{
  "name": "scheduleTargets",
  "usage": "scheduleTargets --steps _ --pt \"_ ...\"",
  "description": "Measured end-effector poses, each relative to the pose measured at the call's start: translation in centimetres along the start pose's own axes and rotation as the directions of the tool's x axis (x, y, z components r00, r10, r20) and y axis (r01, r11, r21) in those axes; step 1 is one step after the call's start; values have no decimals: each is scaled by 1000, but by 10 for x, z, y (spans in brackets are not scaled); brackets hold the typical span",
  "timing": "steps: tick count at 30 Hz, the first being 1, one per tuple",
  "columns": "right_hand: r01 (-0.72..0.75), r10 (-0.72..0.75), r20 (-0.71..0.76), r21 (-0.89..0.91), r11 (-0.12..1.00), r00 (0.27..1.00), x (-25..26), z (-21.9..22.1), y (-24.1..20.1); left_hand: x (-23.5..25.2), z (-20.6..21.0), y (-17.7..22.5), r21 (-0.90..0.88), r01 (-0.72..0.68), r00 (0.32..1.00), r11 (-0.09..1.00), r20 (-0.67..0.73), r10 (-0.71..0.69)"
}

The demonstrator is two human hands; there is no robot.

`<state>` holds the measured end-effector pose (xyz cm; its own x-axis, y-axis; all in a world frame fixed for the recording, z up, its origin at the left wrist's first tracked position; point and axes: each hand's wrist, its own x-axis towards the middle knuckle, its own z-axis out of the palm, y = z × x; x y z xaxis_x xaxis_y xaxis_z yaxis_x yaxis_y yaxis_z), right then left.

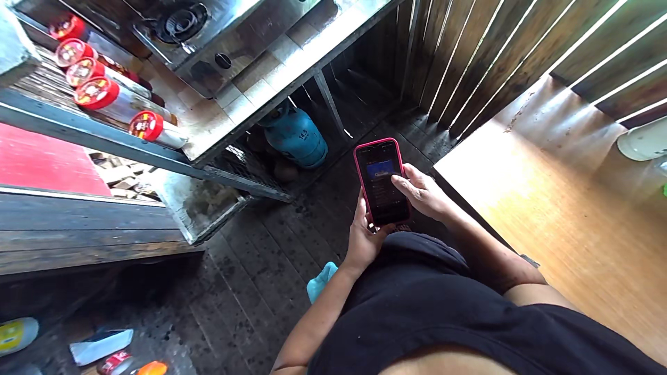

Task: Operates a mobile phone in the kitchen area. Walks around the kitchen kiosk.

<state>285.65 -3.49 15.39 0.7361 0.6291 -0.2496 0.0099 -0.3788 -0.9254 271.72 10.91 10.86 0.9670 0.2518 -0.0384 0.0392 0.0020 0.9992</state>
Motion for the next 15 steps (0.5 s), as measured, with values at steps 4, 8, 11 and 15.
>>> scheduleTargets --steps 4,8,11,15 --pt "-12 12 4 11 1000 1000 0 0 1 -1 0 -2 5 -23 1000 1000 9 23" --pt "3 -3 0 11 1000 1000 -3 0 1 -2 1 -4 21 -14 1000 1000 8 13" --pt "7 -7 1 3 1000 1000 -5 0 2 -4 1 -4 29 -22 1000 999 6 22" --pt "3 -3 10 3 1000 1000 -7 0 2 -6 2 -3 27 -27 1000 999 3 27"
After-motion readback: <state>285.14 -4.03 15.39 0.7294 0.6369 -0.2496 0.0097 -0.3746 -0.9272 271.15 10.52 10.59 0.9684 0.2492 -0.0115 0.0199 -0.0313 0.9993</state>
